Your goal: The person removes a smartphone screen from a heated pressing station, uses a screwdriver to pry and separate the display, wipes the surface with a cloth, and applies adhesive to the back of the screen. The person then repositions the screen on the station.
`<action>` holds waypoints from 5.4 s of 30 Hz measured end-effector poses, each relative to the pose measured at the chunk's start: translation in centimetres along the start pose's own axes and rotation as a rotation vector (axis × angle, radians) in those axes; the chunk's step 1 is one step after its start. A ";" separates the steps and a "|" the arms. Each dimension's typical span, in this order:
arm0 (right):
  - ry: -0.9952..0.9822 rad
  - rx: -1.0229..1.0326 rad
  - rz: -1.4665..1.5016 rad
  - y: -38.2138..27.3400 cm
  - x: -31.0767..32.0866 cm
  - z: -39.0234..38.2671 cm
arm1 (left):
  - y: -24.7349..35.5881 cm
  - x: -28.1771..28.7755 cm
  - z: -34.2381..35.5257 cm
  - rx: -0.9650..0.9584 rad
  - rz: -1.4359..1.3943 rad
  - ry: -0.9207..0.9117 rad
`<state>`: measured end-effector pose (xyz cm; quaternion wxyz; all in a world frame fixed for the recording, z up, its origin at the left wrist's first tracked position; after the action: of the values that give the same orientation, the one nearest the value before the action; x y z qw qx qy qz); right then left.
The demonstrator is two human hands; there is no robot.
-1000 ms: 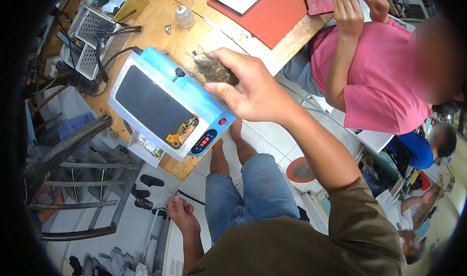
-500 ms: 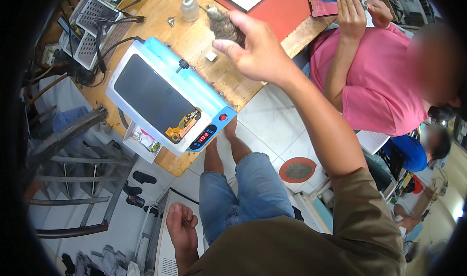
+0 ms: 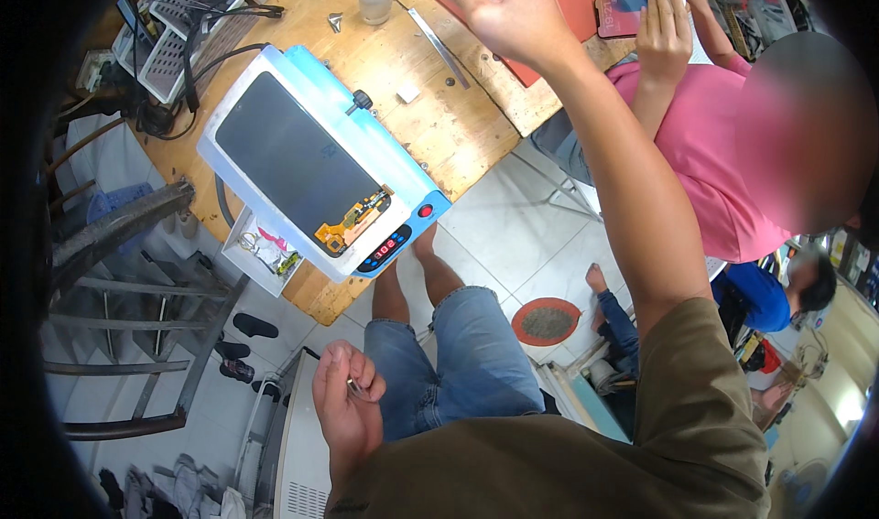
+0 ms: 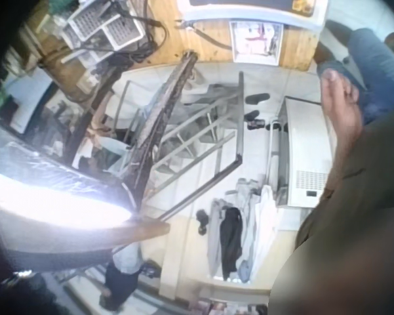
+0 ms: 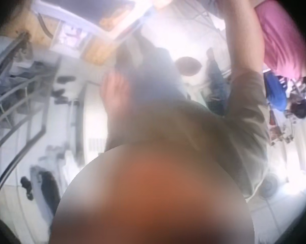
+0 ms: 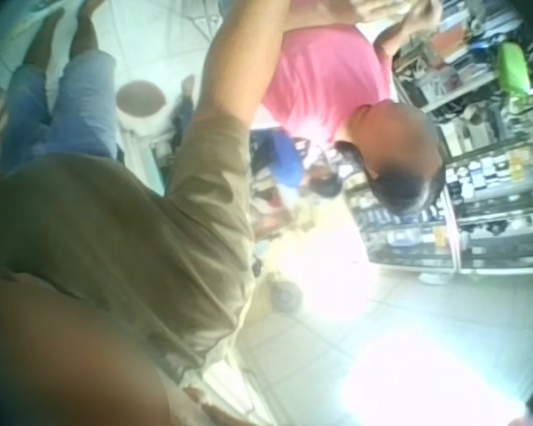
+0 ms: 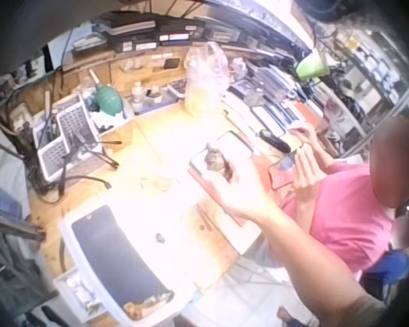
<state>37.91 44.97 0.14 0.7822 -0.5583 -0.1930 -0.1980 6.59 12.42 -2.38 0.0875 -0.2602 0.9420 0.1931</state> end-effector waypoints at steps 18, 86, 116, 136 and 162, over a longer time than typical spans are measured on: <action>-0.107 -0.007 0.051 -7.5 -4.9 -6.1 | 5.4 13.5 -2.9 -0.361 0.247 0.462; 0.208 -0.013 -0.024 4.4 1.2 5.5 | 16.6 -2.2 8.6 -0.765 0.454 0.023; 0.356 -0.022 -0.142 3.4 3.4 4.2 | 17.8 -2.4 9.8 -0.707 0.381 -0.005; 0.224 0.043 0.202 2.8 1.2 4.1 | 20.3 0.5 9.5 -0.815 0.427 0.139; -0.136 0.030 0.007 -7.6 -9.3 -3.3 | 27.7 14.1 8.0 -0.867 0.171 0.591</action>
<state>26.31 40.44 0.30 0.7762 -0.5595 -0.2465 -0.1539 -19.35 31.12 -4.54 -0.3133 -0.2382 0.7780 0.4897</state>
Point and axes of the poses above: each hand's wrist, its own z-axis towards the middle knuckle, its own x-axis out of the back of the hand, y = z × x, the point moved 10 cm from there along z, towards the middle knuckle, and after that the axes turned 4 degrees about x, right-handed, at the moved point
